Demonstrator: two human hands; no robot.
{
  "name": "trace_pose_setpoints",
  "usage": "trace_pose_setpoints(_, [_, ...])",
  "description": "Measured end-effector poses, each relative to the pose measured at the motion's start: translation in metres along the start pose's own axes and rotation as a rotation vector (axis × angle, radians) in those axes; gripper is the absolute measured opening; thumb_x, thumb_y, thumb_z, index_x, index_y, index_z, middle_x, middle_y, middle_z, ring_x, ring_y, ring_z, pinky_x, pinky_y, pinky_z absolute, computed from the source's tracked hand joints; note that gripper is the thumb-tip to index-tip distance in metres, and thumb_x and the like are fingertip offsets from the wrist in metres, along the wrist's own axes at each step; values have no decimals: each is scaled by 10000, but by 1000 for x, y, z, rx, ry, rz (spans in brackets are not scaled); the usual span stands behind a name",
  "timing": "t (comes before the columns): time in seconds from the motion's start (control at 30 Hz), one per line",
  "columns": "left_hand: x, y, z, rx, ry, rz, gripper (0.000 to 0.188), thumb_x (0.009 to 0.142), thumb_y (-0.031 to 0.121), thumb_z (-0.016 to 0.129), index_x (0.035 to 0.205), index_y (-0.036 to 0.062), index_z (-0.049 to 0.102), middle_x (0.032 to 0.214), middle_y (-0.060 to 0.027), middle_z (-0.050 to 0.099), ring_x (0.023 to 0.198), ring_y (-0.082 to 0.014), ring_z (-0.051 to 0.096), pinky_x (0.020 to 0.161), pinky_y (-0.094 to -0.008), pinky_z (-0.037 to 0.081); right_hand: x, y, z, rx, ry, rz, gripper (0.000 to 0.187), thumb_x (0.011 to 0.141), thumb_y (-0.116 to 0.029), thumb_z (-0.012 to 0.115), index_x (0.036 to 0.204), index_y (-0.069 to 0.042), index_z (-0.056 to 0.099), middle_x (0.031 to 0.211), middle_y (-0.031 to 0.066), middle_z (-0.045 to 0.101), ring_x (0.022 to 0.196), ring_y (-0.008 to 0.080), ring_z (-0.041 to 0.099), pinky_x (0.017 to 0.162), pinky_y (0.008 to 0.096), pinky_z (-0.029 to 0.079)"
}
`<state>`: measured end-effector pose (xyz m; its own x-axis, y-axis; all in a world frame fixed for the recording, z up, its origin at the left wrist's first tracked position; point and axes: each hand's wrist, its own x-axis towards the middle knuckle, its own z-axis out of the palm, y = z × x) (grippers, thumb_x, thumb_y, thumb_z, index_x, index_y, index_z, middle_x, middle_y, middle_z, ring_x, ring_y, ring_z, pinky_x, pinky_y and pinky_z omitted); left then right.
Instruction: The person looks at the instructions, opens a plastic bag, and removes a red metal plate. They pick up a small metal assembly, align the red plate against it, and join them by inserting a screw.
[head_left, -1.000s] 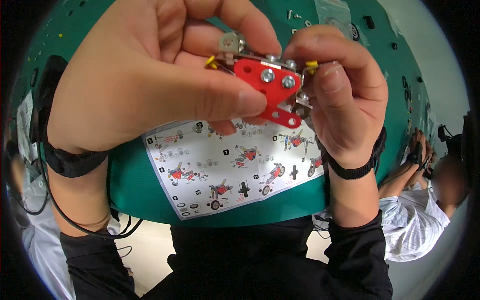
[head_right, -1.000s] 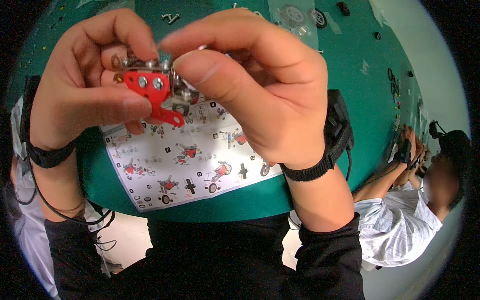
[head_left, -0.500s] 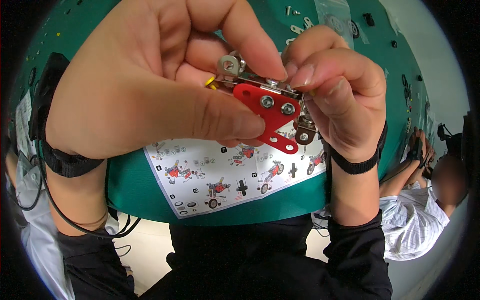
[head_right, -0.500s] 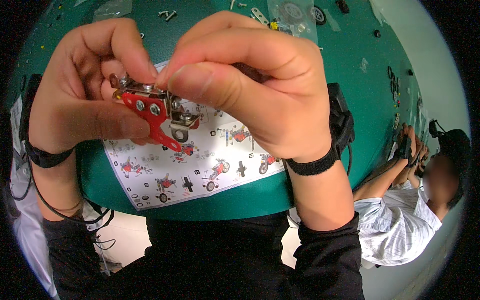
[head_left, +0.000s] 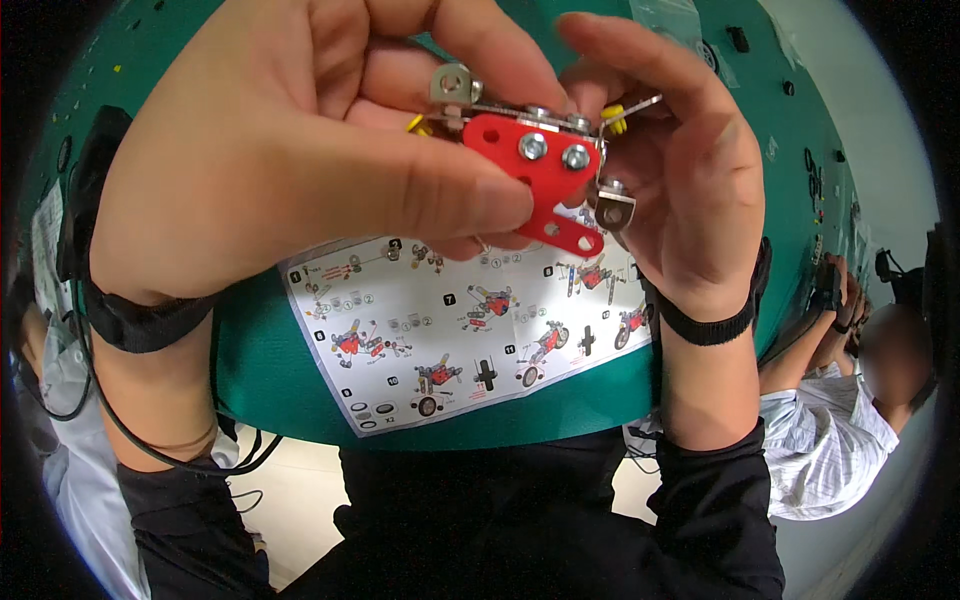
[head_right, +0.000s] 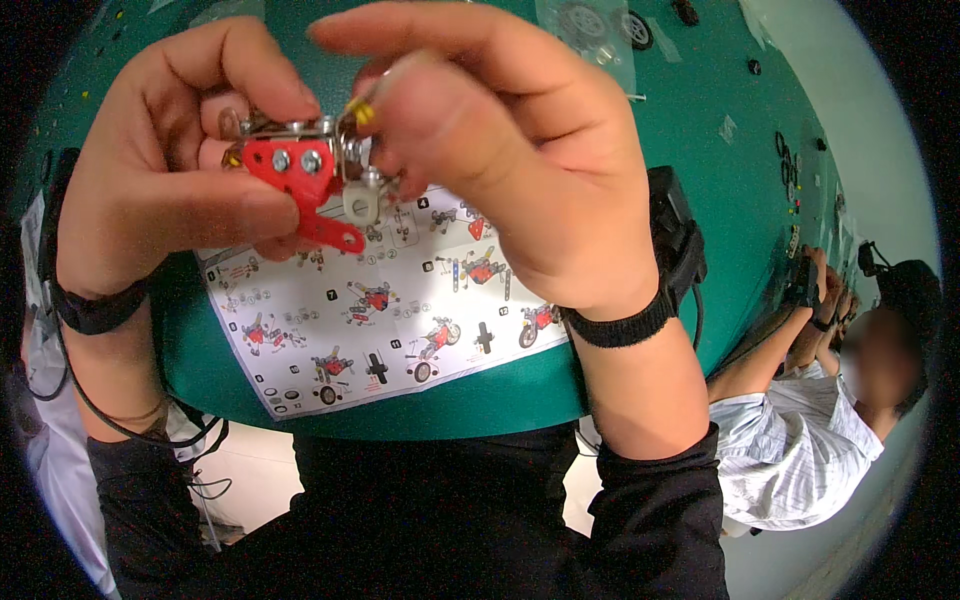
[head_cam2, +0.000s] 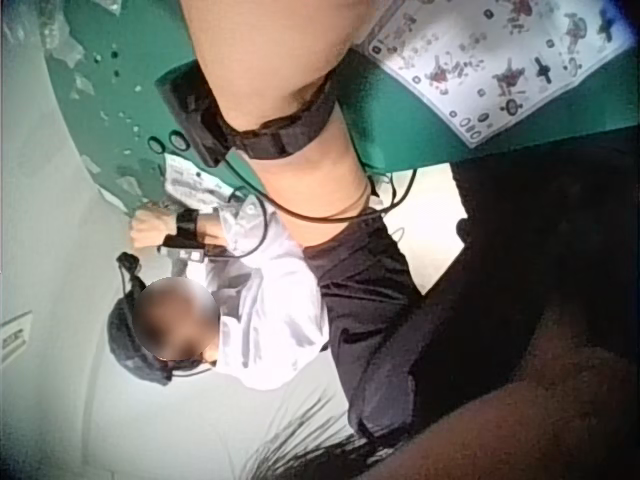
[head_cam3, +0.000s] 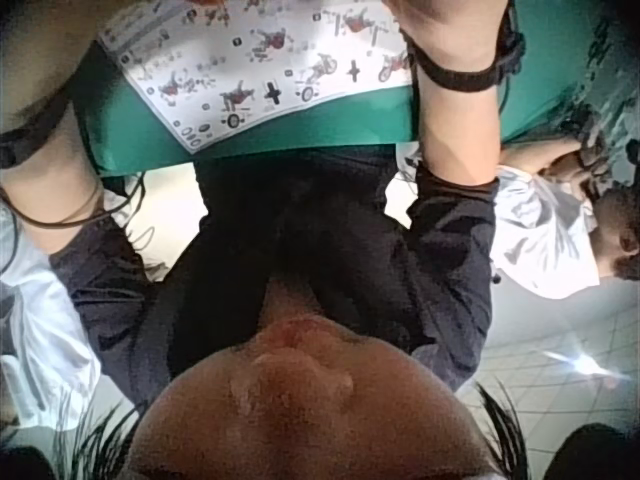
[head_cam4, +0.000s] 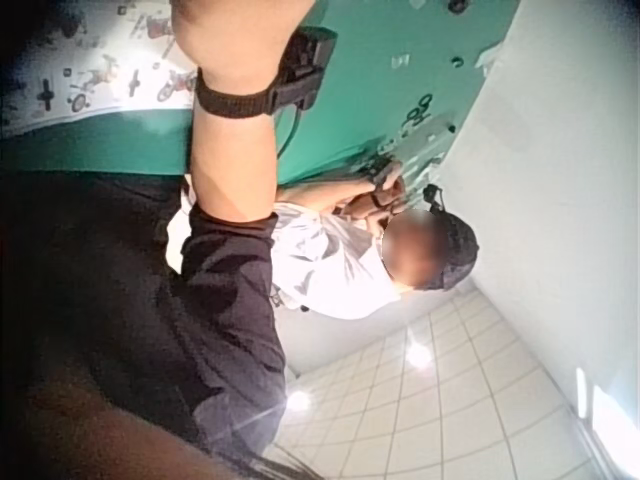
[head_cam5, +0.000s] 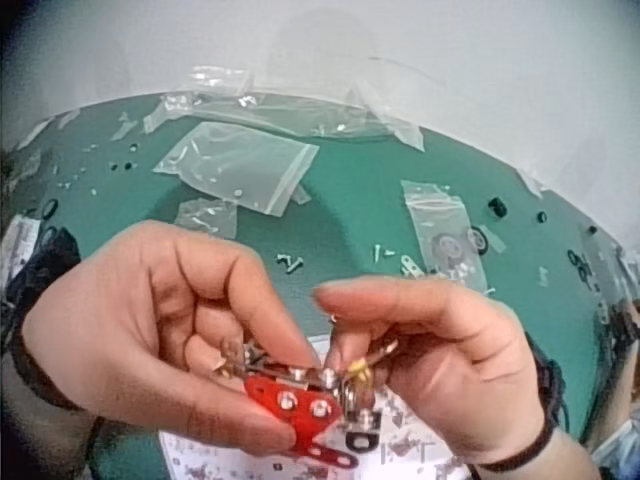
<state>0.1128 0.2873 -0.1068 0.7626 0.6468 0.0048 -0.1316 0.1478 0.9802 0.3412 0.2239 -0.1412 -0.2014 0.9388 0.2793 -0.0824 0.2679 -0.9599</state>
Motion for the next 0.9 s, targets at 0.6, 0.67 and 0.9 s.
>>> trace_pose_setpoints(0.6, [16, 39, -9, -15, 150, -314, 335, 847, -94, 694, 1134, -124, 524, 1035, -293, 684, 929, -238, 725, 815, -286, 616, -6, -24, 27, -230, 225, 189, 258, 988, -211, 550, 965, 31, 637, 783, 82, 638, 614, 141, 593, 551, 259, 449])
trace_pose_setpoints(0.67, [17, 36, -10, -9, 141, -302, 334, 849, -96, 690, 1136, -122, 521, 1039, -295, 682, 935, -238, 724, 818, -287, 616, -6, -26, 34, -203, 265, 215, 183, 934, -144, 605, 895, 27, 656, 720, 82, 646, 588, 126, 587, 538, 248, 440])
trace_pose_setpoints(0.9, [13, 9, -23, -152, 20, -122, 321, 850, -101, 683, 1131, -116, 528, 1042, -292, 682, 950, -236, 720, 831, -285, 615, -8, -22, 34, -257, 230, 156, 117, 908, -95, 667, 886, 20, 677, 685, 67, 661, 556, 84, 580, 509, 199, 425])
